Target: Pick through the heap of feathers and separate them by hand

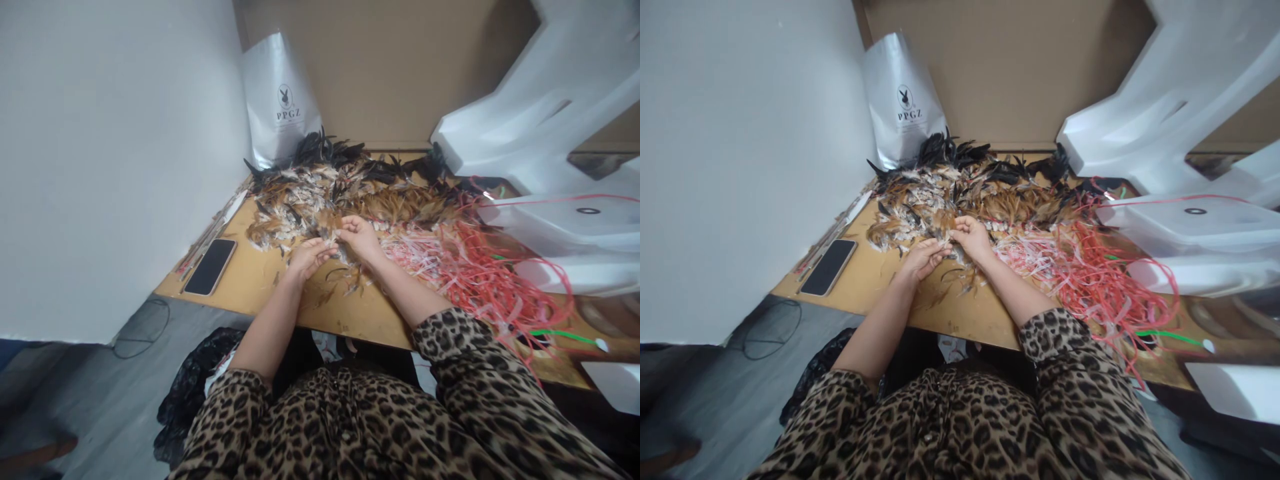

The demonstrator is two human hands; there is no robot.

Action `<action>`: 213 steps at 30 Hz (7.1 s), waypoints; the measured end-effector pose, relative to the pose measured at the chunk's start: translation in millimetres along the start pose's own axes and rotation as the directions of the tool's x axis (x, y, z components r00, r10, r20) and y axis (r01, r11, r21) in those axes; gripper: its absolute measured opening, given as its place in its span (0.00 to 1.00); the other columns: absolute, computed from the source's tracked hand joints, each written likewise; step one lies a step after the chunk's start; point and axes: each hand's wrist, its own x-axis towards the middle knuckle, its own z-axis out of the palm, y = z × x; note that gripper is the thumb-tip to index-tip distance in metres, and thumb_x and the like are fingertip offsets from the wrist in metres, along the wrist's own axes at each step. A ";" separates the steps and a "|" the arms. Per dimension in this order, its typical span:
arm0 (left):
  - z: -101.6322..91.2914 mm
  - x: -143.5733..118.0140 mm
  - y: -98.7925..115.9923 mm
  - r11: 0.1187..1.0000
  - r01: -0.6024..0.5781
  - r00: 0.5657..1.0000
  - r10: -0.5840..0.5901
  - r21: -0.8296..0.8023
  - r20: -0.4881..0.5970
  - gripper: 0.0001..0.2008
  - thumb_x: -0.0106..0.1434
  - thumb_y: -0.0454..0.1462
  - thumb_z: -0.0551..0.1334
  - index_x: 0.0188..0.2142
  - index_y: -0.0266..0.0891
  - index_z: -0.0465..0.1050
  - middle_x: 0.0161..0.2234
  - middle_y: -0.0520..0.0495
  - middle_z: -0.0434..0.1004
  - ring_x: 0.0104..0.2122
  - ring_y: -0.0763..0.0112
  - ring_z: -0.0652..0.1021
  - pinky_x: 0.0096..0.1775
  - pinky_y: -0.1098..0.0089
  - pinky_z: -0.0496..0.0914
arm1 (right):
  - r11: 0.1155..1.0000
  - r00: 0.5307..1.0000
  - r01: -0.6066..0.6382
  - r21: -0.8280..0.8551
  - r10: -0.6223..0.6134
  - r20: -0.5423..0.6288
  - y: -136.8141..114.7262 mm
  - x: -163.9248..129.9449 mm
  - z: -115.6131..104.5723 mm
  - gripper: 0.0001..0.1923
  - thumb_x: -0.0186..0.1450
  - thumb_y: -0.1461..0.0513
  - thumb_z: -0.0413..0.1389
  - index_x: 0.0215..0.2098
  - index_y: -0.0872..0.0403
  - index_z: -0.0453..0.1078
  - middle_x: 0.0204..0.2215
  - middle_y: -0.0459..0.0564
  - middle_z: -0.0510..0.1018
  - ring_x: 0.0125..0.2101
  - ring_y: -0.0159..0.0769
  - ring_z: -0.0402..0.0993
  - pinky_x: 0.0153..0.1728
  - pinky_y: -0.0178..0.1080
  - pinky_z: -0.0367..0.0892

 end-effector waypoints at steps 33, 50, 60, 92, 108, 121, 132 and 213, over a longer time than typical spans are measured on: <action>-3.2 2.1 -2.1 0.997 -0.062 0.998 0.060 0.050 0.036 0.07 0.52 0.33 0.66 0.30 0.30 0.71 0.28 0.46 0.77 0.24 0.81 0.76 0.25 0.83 0.67 | 0.974 0.988 0.148 -0.170 -0.138 0.072 5.6 3.8 -1.5 0.20 0.48 0.63 0.60 0.40 0.52 0.63 0.26 0.41 0.71 0.25 0.27 0.67 0.29 0.32 0.63; -3.0 4.7 -2.3 0.990 -0.137 0.991 0.137 0.013 0.003 0.06 0.52 0.33 0.65 0.28 0.32 0.69 0.25 0.48 0.76 0.22 0.82 0.74 0.25 0.81 0.67 | 0.990 0.996 -0.063 -0.124 0.071 0.059 -1.3 -2.7 0.7 0.14 0.44 0.55 0.64 0.22 0.55 0.69 0.20 0.42 0.73 0.22 0.27 0.66 0.30 0.33 0.63; -2.1 4.8 -4.3 0.975 -0.171 0.985 0.166 0.145 0.045 0.11 0.48 0.38 0.67 0.28 0.31 0.72 0.25 0.46 0.77 0.21 0.80 0.74 0.24 0.80 0.66 | 0.984 0.998 -0.028 -0.175 0.038 0.056 -5.7 -4.6 1.1 0.11 0.46 0.56 0.63 0.22 0.55 0.69 0.20 0.42 0.73 0.22 0.26 0.65 0.30 0.33 0.62; -2.2 3.1 -3.8 0.986 -0.154 0.984 0.159 -0.062 0.084 0.11 0.49 0.37 0.68 0.31 0.33 0.75 0.34 0.42 0.79 0.33 0.73 0.77 0.37 0.74 0.68 | 0.295 0.800 0.568 -0.768 -0.418 0.430 2.6 -13.6 -5.4 0.17 0.60 0.59 0.54 0.46 0.55 0.68 0.39 0.55 0.77 0.40 0.41 0.71 0.44 0.42 0.62; -4.8 5.1 -0.6 0.963 -0.261 0.960 0.251 -0.068 -0.120 0.10 0.50 0.38 0.67 0.29 0.34 0.72 0.31 0.44 0.79 0.32 0.72 0.78 0.33 0.75 0.67 | 0.590 0.917 0.399 -0.701 -0.270 0.295 -12.9 2.4 -23.0 0.10 0.58 0.58 0.55 0.34 0.56 0.73 0.30 0.50 0.78 0.30 0.33 0.72 0.33 0.34 0.63; -9.1 6.4 5.2 0.964 -0.259 0.953 0.247 -0.052 -0.178 0.09 0.54 0.37 0.64 0.32 0.33 0.70 0.33 0.43 0.79 0.31 0.74 0.79 0.30 0.78 0.66 | 0.265 0.884 0.464 -0.845 -0.189 0.427 -7.0 3.3 -22.1 0.09 0.58 0.61 0.54 0.35 0.53 0.74 0.32 0.51 0.76 0.35 0.37 0.69 0.39 0.38 0.60; -10.2 5.9 7.5 0.963 -0.261 0.950 0.243 -0.073 -0.197 0.07 0.55 0.36 0.63 0.32 0.34 0.71 0.33 0.45 0.79 0.28 0.78 0.77 0.26 0.80 0.65 | 0.094 0.951 0.166 -0.982 0.249 0.184 -30.7 -2.5 -18.4 0.11 0.55 0.56 0.54 0.25 0.53 0.75 0.25 0.51 0.78 0.25 0.33 0.69 0.25 0.34 0.56; -2.6 2.4 1.9 0.995 -0.036 0.999 0.037 -0.094 0.015 0.01 0.55 0.30 0.62 0.29 0.31 0.72 0.29 0.45 0.78 0.23 0.81 0.75 0.22 0.83 0.65 | 0.987 0.974 -0.141 -0.077 0.153 0.166 -10.2 1.7 -10.1 0.13 0.45 0.57 0.64 0.22 0.57 0.68 0.17 0.42 0.70 0.18 0.24 0.63 0.22 0.30 0.59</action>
